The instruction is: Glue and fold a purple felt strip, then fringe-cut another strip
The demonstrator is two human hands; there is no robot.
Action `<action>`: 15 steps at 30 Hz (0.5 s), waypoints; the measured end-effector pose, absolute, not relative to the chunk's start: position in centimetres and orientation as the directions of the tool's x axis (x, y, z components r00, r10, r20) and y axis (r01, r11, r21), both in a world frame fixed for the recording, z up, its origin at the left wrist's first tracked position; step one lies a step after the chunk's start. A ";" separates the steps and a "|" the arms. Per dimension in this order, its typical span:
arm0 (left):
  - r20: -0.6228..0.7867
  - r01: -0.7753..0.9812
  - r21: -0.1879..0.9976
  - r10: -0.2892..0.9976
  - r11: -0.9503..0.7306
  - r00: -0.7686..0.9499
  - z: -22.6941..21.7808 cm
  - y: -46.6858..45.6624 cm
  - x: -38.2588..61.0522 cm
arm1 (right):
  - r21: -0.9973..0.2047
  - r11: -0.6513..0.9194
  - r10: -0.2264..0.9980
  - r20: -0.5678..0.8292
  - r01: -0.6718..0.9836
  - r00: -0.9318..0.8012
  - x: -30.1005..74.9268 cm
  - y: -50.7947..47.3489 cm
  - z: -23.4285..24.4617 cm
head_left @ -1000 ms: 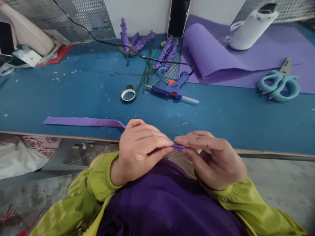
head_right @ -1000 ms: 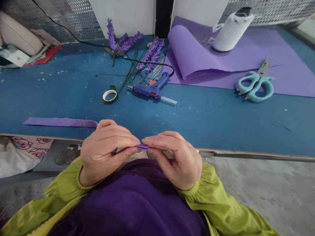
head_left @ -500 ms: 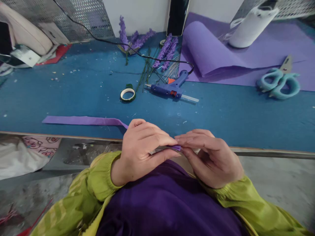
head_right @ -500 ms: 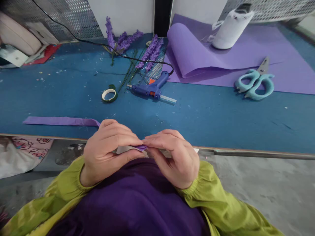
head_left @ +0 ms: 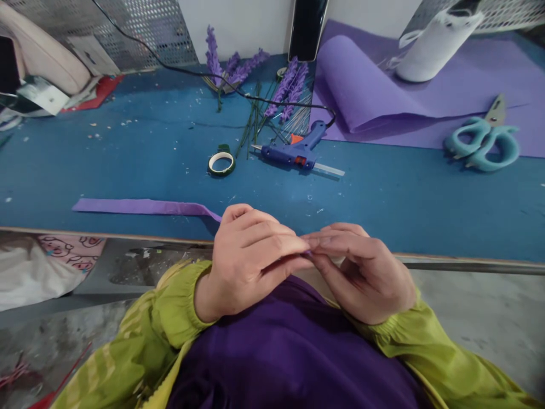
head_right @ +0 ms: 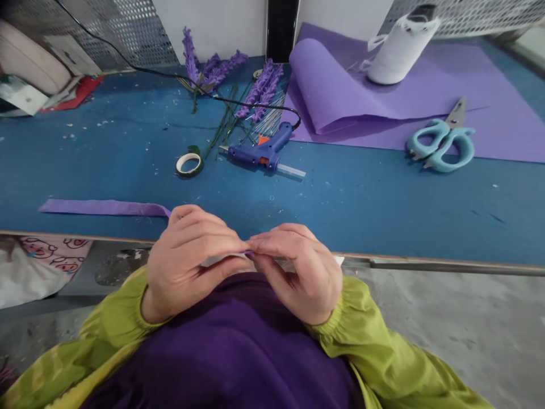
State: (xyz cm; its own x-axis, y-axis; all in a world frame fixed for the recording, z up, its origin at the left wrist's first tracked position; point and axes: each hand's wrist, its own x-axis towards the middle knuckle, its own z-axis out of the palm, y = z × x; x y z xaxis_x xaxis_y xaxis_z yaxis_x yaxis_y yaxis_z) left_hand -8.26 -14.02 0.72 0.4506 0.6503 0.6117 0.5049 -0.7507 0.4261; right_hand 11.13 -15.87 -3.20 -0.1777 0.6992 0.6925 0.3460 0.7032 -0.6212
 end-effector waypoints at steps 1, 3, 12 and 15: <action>0.610 0.522 0.414 0.653 -0.746 0.450 0.6 -13.9 -8.5 | -0.640 0.689 0.715 0.677 0.340 -0.175 11.2 -15.9 -3.2; 0.602 0.569 0.377 0.660 -0.730 0.448 0.5 -13.7 -9.3 | -0.670 0.659 0.744 0.649 0.342 -0.162 11.4 -16.1 -3.2; 0.594 0.624 0.335 0.672 -0.707 0.442 0.2 -13.3 -11.1 | -0.694 0.628 0.767 0.630 0.352 -0.124 12.1 -16.3 -3.6; 0.591 0.590 0.350 0.660 -0.727 0.463 0.3 -13.5 -10.3 | -0.701 0.620 0.774 0.621 0.352 -0.125 12.1 -16.3 -3.6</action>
